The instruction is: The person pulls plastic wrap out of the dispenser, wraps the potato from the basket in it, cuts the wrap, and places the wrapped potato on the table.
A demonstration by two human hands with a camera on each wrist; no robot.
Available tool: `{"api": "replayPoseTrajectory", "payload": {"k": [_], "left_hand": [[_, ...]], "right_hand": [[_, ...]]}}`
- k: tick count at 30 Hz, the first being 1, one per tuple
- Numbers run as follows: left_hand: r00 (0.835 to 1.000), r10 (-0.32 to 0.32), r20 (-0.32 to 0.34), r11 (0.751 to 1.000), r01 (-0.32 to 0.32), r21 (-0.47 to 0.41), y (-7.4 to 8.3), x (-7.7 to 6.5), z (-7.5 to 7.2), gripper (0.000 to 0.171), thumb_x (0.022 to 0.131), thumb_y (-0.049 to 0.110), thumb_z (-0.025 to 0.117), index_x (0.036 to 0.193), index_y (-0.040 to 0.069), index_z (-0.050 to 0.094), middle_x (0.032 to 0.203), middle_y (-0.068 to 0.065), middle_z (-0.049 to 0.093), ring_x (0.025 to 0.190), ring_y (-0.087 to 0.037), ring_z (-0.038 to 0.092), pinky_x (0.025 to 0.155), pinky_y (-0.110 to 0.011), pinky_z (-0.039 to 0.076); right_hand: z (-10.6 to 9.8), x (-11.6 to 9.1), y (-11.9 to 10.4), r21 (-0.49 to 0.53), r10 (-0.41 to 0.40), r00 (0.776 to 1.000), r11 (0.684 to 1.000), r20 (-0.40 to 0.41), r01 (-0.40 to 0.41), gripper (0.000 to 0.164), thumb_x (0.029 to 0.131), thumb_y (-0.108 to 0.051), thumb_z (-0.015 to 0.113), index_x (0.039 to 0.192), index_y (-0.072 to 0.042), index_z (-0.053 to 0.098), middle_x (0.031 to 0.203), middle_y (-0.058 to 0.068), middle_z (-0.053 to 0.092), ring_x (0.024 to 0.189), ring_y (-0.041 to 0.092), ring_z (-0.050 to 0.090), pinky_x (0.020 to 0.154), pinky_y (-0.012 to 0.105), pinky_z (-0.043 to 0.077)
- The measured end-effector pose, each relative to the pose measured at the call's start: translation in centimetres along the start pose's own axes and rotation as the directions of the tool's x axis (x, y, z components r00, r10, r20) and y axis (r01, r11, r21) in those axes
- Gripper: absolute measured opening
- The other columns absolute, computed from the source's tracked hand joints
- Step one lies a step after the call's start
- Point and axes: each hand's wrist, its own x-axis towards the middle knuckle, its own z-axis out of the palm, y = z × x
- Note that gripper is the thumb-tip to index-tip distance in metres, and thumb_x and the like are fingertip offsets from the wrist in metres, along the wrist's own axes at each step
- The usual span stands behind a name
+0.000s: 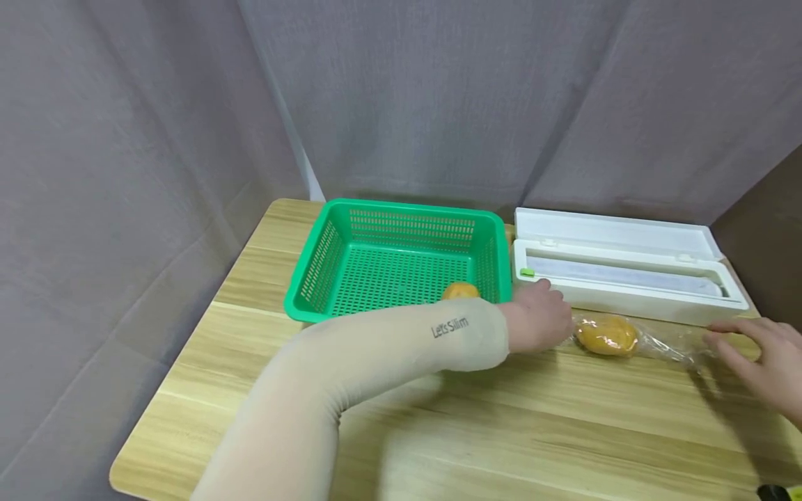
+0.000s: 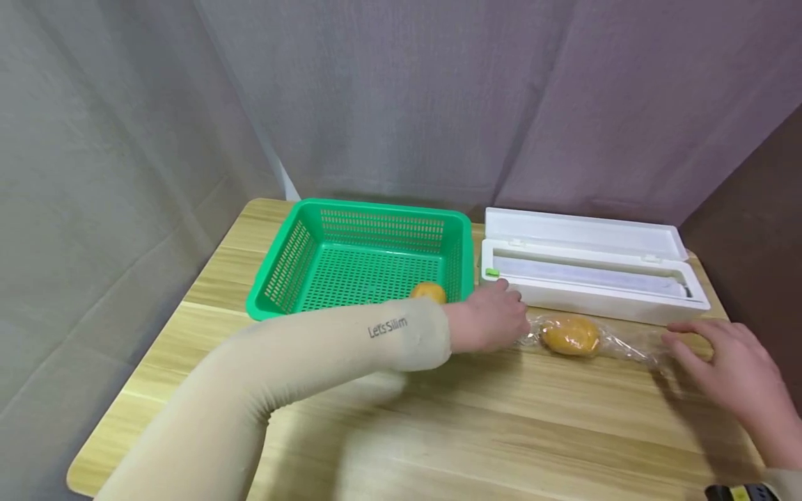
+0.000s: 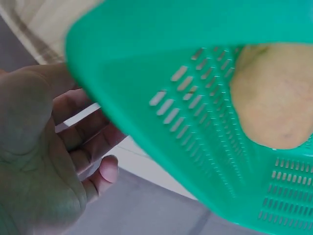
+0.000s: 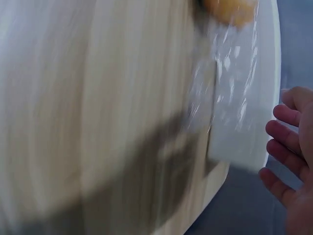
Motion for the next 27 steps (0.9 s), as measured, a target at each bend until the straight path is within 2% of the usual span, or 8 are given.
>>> {"api": "replayPoseTrajectory", "payload": {"k": [2,3,8,11,16,20,22,27], "left_hand": [[0.999,0.008,-0.033,1.0,-0.008,0.005,0.3,-0.4,-0.4,0.038,0.117,0.033,0.038,0.148,0.043,0.06,0.143,0.021,0.062,0.122,-0.004,0.055,0.105,-0.024,0.041],[0.998,0.005,-0.058,1.0,-0.005,-0.003,0.5,-0.5,-0.6,0.037,0.117,0.033,0.039,0.144,0.042,0.063,0.139,0.02,0.063,0.119,-0.004,0.056,0.102,-0.023,0.043],[0.987,-0.102,-0.12,0.988,0.087,-0.126,2.2,-0.2,-1.8,0.027,0.114,0.036,0.046,0.128,0.039,0.068,0.124,0.017,0.065,0.106,-0.003,0.057,0.092,-0.021,0.051],[0.976,-0.197,-0.096,0.959,0.172,-0.226,3.5,0.6,-2.3,0.025,0.114,0.043,0.045,0.13,0.039,0.064,0.122,0.016,0.061,0.108,-0.002,0.057,0.093,-0.021,0.052],[0.962,-0.264,-0.065,0.939,0.24,-0.248,5.2,2.4,-2.4,0.037,0.115,0.05,0.037,0.144,0.034,0.054,0.129,0.016,0.058,0.122,-0.003,0.056,0.106,-0.026,0.048],[0.948,-0.3,-0.101,0.93,0.268,-0.252,5.8,3.8,-1.4,0.038,0.113,0.053,0.04,0.144,0.033,0.053,0.129,0.017,0.058,0.119,-0.001,0.056,0.107,-0.024,0.046],[0.938,-0.32,-0.133,0.921,0.276,-0.274,6.0,4.5,-0.6,0.037,0.113,0.053,0.043,0.142,0.033,0.054,0.128,0.018,0.058,0.116,0.0,0.055,0.104,-0.021,0.045],[0.927,-0.332,-0.174,0.915,0.272,-0.298,6.2,5.5,1.2,0.044,0.114,0.05,0.04,0.153,0.033,0.05,0.143,0.018,0.055,0.127,0.001,0.051,0.106,-0.019,0.042]], "right_hand": [[0.3,0.8,-1.2,-0.04,0.002,0.994,0.999,0.107,0.002,0.03,0.105,-0.02,0.07,0.119,0.007,0.069,0.121,0.044,0.062,0.11,0.06,0.053,0.106,0.072,0.038],[0.5,1.1,-1.8,-0.051,0.007,0.986,0.999,0.164,0.001,0.034,0.106,-0.022,0.068,0.125,0.007,0.067,0.125,0.044,0.06,0.112,0.065,0.05,0.096,0.08,0.035],[1.9,2.2,-3.9,-0.035,-0.009,0.941,0.999,0.337,0.022,0.049,0.11,-0.025,0.064,0.147,0.005,0.056,0.137,0.043,0.056,0.117,0.069,0.05,0.086,0.081,0.04],[2.8,2.4,-4.5,-0.019,-0.007,0.933,1.0,0.361,0.015,0.051,0.111,-0.026,0.061,0.152,0.004,0.053,0.138,0.043,0.056,0.116,0.071,0.051,0.085,0.081,0.041],[3.3,1.8,-4.2,-0.017,-0.006,0.931,1.0,0.365,0.014,0.051,0.111,-0.025,0.06,0.151,0.006,0.052,0.133,0.045,0.057,0.108,0.071,0.057,0.078,0.079,0.044],[3.6,1.1,-3.8,0.005,-0.041,0.951,0.999,0.307,0.041,0.048,0.109,-0.019,0.063,0.148,0.007,0.055,0.126,0.044,0.062,0.099,0.068,0.063,0.075,0.075,0.045],[3.8,0.9,-3.7,0.014,-0.05,0.957,0.999,0.286,0.048,0.048,0.109,-0.018,0.064,0.148,0.006,0.055,0.125,0.043,0.063,0.101,0.068,0.062,0.077,0.076,0.045],[4.0,0.9,-3.8,0.02,-0.044,0.955,0.999,0.292,0.04,0.048,0.109,-0.019,0.063,0.15,0.004,0.055,0.129,0.042,0.062,0.111,0.072,0.055,0.082,0.079,0.042]]}}
